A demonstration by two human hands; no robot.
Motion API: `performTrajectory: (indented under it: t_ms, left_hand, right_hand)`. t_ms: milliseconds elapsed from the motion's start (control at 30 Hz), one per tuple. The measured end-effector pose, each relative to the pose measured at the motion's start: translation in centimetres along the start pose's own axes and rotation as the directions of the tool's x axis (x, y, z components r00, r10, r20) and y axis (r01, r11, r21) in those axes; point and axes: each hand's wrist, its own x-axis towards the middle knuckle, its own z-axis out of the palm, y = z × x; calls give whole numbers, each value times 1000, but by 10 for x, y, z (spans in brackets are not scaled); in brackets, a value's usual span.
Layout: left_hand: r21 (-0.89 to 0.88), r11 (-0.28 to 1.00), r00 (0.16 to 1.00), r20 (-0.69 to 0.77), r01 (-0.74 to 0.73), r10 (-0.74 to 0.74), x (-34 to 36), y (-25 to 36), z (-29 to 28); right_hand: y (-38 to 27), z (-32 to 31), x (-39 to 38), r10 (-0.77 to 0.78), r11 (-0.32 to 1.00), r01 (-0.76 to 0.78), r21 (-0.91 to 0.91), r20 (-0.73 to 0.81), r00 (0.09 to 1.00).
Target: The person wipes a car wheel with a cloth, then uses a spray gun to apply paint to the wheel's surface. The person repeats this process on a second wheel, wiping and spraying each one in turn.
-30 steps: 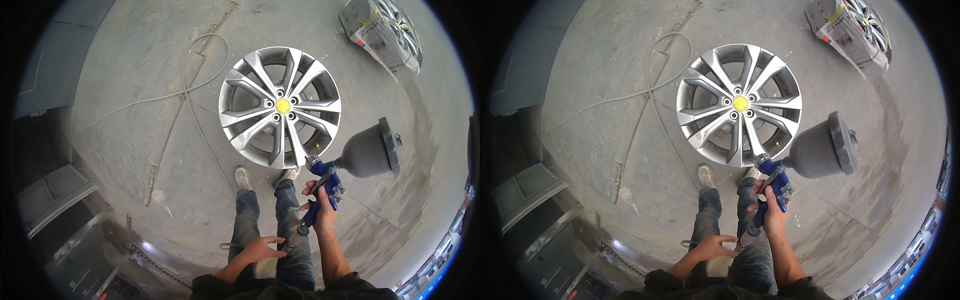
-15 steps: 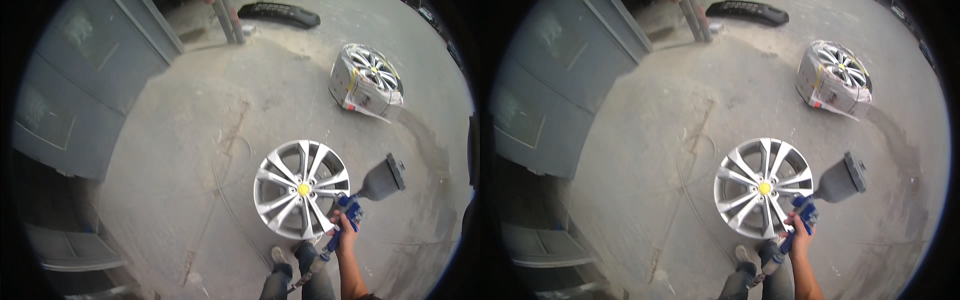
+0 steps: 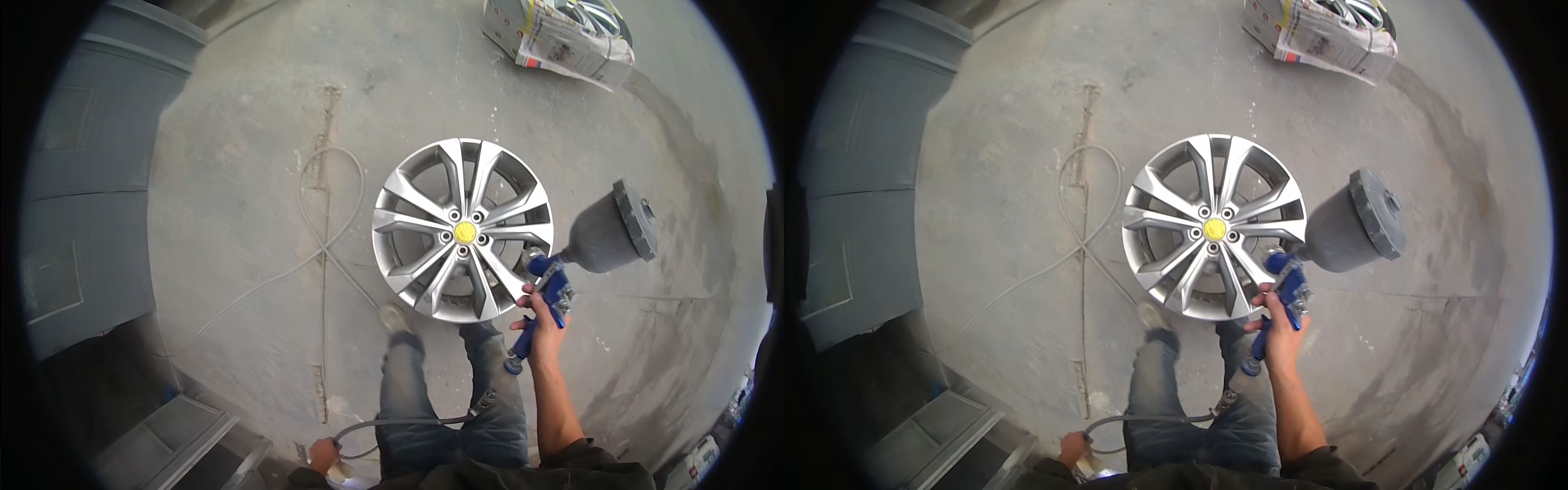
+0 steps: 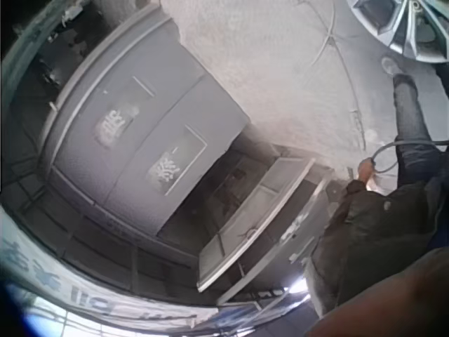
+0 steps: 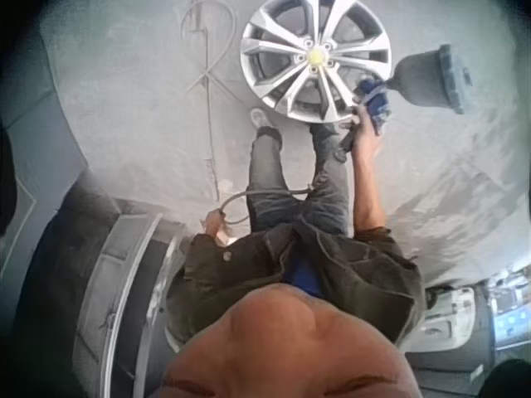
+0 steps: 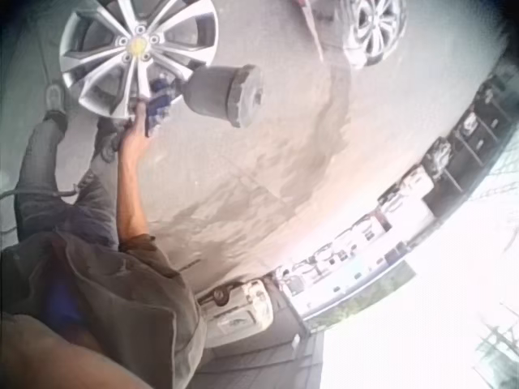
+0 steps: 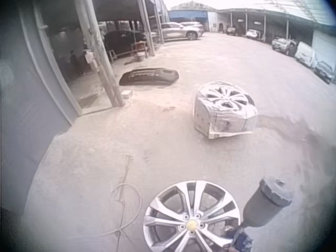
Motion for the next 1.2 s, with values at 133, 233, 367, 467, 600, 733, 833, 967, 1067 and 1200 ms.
performTrajectory:
  t_ms: [133,233,367,467,600,733,833,967,1067,1200]
  left_hand:
    - [-27,999,994,101,35,-32,54,-27,-19]
    - [-71,997,995,103,-7,14,99,-63,-38]
    - [-174,985,999,47,-3,11,133,-124,-76]
    - [-264,965,997,70,0,19,164,-193,-89]
    - [-273,962,999,40,27,-16,184,-253,-93]
    - [-183,980,997,-17,-73,71,198,-277,-106]
    - [-122,989,997,-4,-78,78,203,-260,-129]
    - [-188,980,996,44,-64,74,200,-255,-146]
    - [-215,976,994,100,-12,34,195,-228,-161]
    - [-287,957,993,118,45,-12,189,-201,-168]
  right_hand:
    - [34,34,-13,25,1000,-25,4,40,999]
    - [60,66,-11,7,1000,-8,-14,-35,999]
    - [95,121,-5,-38,997,21,-78,-215,976]
    - [142,162,7,-30,999,22,-34,-247,969]
    - [147,242,5,35,996,-28,85,-85,996]
    - [164,276,18,46,989,-47,141,8,999]
    - [174,270,22,40,996,-32,86,-92,995]
    - [172,241,9,0,1000,7,20,-369,929]
    - [167,237,4,-47,999,48,-10,-465,884]
    - [167,245,4,13,1000,-10,11,-338,941]
